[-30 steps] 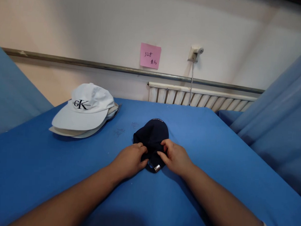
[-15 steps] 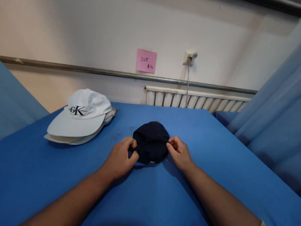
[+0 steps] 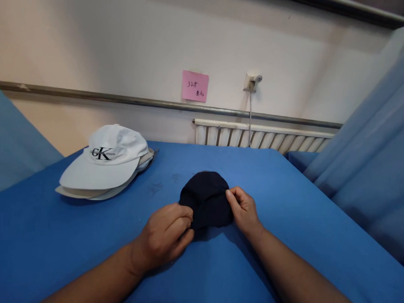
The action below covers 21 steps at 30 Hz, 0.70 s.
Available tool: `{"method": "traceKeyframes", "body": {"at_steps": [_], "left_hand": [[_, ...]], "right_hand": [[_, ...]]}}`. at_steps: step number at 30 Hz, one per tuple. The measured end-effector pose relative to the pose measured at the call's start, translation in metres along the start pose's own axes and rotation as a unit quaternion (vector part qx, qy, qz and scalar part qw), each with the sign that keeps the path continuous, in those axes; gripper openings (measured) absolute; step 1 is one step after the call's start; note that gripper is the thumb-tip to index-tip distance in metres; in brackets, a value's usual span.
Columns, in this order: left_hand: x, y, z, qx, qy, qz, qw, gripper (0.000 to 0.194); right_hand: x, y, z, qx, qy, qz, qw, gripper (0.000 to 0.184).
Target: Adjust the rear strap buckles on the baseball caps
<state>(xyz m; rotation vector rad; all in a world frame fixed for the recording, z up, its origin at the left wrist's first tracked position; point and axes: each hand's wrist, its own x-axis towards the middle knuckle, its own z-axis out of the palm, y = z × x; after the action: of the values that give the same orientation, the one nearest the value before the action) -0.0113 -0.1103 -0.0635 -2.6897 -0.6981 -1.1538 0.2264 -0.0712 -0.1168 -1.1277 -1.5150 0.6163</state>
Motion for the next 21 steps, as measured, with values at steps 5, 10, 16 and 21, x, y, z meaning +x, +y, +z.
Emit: {"method": "traceKeyframes", "body": {"at_steps": [5,10,16,21], "left_hand": [[0.003,0.004,0.0,-0.082,-0.095,-0.029,0.992,0.01],[0.0,-0.005,0.005,-0.102,-0.071,-0.199,0.972,0.007],[-0.001,-0.015,0.012,0.007,-0.078,-0.232,0.969,0.018],[0.002,-0.01,0.014,0.059,-0.085,-0.189,0.977,0.007]], "right_hand": [[0.0,0.0,0.0,-0.007,-0.014,-0.012,1.0,0.029],[-0.003,0.0,0.003,-0.012,-0.024,-0.028,0.999,0.027],[-0.008,-0.009,0.006,-0.047,-0.042,-0.093,0.994,0.021],[-0.012,-0.018,0.008,-0.058,-0.075,-0.141,0.985,0.017]]}}
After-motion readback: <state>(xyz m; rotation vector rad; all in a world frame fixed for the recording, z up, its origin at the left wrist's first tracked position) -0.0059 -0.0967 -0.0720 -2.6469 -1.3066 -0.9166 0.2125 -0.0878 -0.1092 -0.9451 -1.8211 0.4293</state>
